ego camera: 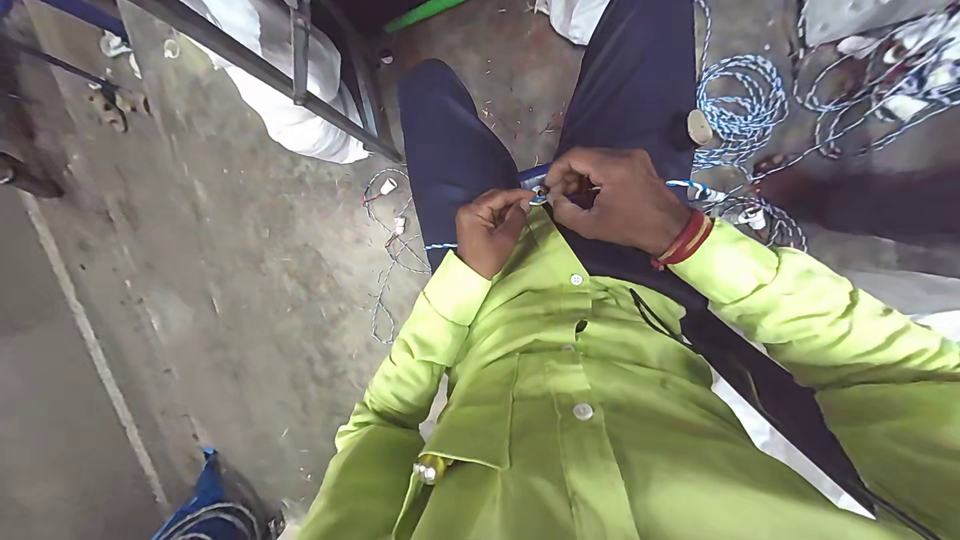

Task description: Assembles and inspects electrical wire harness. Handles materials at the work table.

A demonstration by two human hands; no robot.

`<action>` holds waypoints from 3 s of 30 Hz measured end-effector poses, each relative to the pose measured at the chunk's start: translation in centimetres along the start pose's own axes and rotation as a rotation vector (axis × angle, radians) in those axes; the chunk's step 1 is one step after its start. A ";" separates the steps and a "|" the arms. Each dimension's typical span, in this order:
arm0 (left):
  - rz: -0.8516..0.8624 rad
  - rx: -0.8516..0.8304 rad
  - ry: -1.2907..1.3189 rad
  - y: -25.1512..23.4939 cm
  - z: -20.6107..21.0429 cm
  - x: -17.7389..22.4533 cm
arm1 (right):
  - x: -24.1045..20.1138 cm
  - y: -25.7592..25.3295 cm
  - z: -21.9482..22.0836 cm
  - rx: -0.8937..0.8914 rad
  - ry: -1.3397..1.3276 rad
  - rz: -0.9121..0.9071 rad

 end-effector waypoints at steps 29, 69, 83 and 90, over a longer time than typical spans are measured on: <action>-0.143 -0.004 -0.268 -0.6 0.9 1.0 | -0.3 0.0 1.3 -0.016 0.178 -0.006; 0.312 0.167 -0.411 0.5 1.4 3.3 | 0.3 -1.0 -0.4 -0.146 -0.016 0.231; 0.109 0.164 -0.309 0.3 0.7 1.7 | -0.9 0.7 -0.1 0.070 0.130 -0.291; 0.151 0.161 -0.383 0.4 1.0 2.0 | 0.0 0.0 0.3 -0.078 0.049 0.013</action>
Point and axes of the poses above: each hand's wrist, its own y-axis away from the middle knuckle, its own z-axis out of the palm, x = y × z, the point moved 6 cm from there along -y, towards the middle knuckle, and after that the axes turned 1 degree about -y, right-handed, at the moved point
